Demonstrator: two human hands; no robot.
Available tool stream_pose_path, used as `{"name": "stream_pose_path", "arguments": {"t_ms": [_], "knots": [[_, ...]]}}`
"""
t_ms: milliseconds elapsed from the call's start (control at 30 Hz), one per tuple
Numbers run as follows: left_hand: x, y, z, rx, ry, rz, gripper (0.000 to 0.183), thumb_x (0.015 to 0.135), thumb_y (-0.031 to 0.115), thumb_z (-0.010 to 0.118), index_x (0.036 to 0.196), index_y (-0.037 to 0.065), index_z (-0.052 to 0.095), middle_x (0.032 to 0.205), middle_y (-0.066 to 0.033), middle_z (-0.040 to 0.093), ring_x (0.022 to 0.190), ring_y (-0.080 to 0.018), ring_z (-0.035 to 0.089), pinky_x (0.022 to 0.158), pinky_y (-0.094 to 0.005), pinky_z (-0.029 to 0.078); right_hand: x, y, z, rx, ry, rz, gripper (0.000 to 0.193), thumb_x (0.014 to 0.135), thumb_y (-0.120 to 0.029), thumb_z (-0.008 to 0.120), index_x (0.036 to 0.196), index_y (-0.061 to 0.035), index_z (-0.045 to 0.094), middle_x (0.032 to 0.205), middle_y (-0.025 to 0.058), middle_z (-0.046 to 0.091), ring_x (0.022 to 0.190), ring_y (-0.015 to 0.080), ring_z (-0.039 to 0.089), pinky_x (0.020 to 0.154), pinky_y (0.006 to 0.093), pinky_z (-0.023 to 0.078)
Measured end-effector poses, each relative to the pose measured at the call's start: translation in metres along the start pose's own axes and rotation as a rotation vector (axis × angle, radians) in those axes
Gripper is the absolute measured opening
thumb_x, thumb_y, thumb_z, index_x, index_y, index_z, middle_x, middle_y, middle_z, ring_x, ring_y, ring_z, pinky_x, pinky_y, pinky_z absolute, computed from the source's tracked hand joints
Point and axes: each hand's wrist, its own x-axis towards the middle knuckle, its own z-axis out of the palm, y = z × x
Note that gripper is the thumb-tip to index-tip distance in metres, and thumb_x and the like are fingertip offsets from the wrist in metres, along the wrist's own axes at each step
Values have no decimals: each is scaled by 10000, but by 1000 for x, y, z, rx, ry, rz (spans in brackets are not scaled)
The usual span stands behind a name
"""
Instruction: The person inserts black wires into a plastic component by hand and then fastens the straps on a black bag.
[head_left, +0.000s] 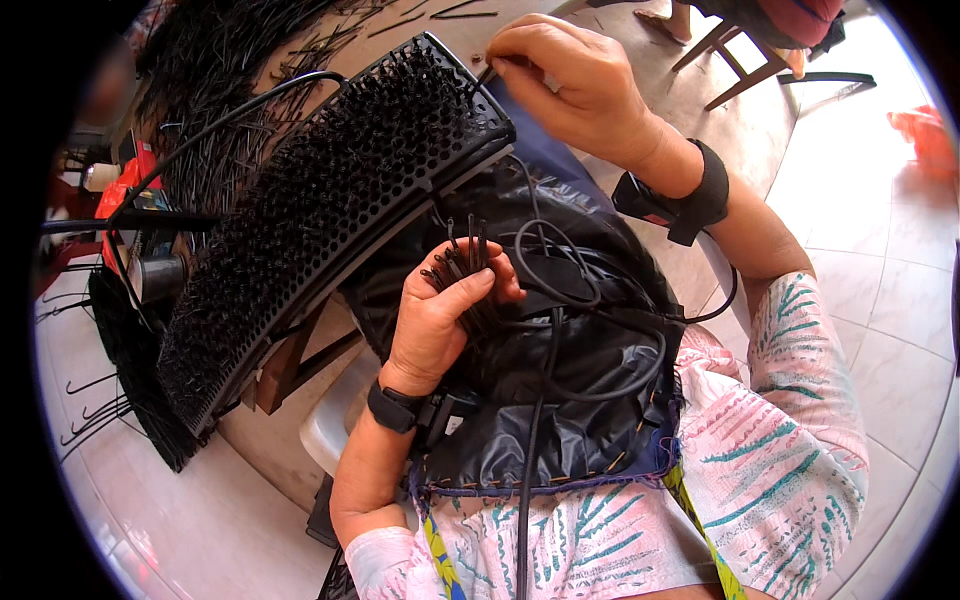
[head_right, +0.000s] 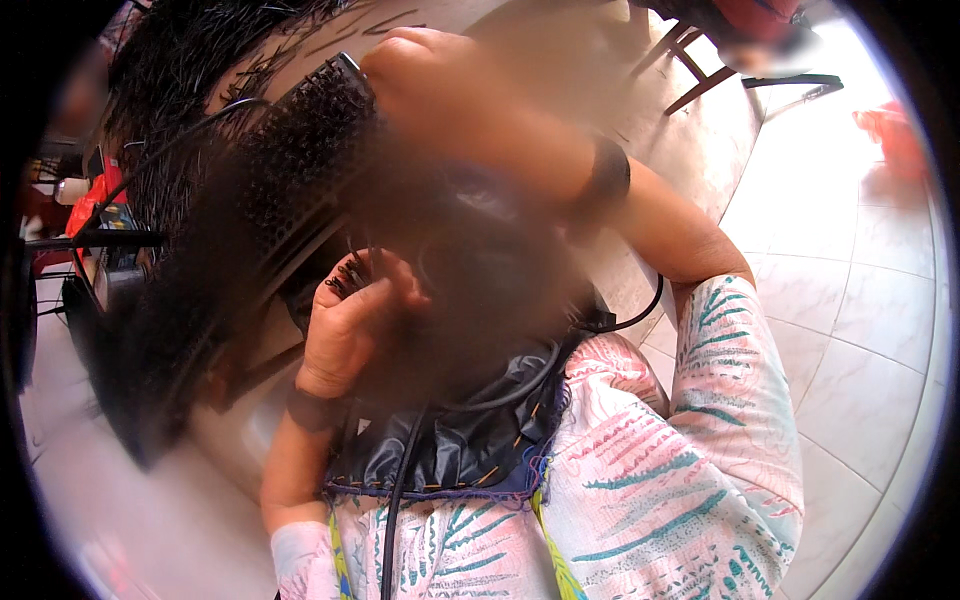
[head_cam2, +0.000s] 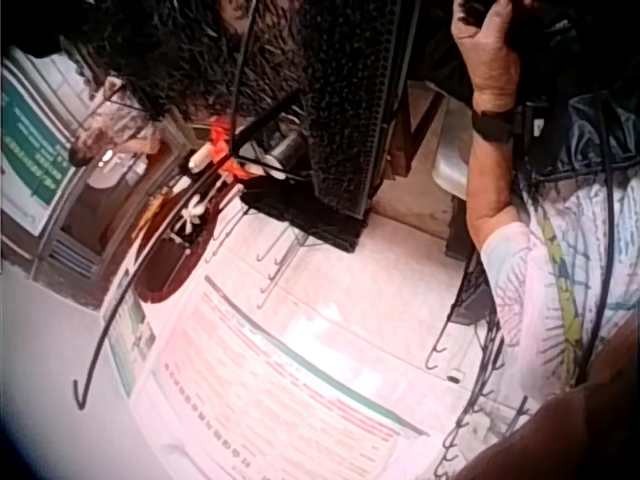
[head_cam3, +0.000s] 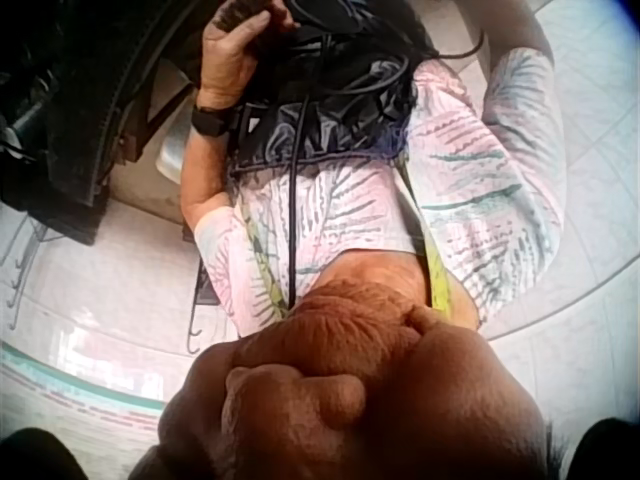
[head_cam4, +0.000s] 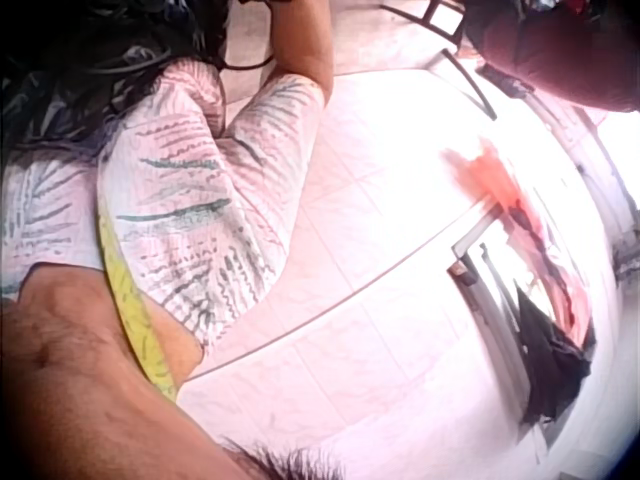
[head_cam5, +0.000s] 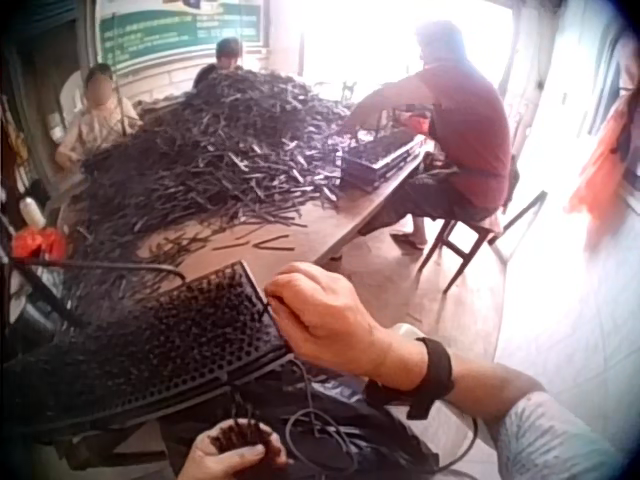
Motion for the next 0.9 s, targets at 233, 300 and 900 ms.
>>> {"name": "stream_pose_path", "arguments": {"t_ms": [233, 300, 900], "knots": [[-2, 1, 5, -25, 75, -37, 194, 798, 19, 537, 988, -18, 529, 820, -75, 573, 716, -163, 565, 702, -333, 501, 5, 0, -1, 65, -147, 14, 103, 717, 26, 554, 819, 14, 550, 745, 116, 570, 648, 256, 569, 578, 280, 454], [-1, 1, 6, -31, 84, -45, 199, 799, 20, 537, 993, -22, 525, 813, -76, 572, 712, -163, 565, 700, -332, 501, -5, 7, 6, 102, -195, 90, 111, 721, 14, 555, 831, 12, 553, 743, 124, 569, 654, 267, 571, 583, 293, 458], [0, -1, 3, 110, 46, 71, 119, 805, 41, 548, 916, 1, 531, 759, -85, 578, 673, -160, 560, 651, -290, 476, -43, -69, 7, 726, -592, 1021, 131, 766, -79, 613, 841, 25, 587, 633, 33, 570, 534, 60, 518, 474, 200, 410]]}}
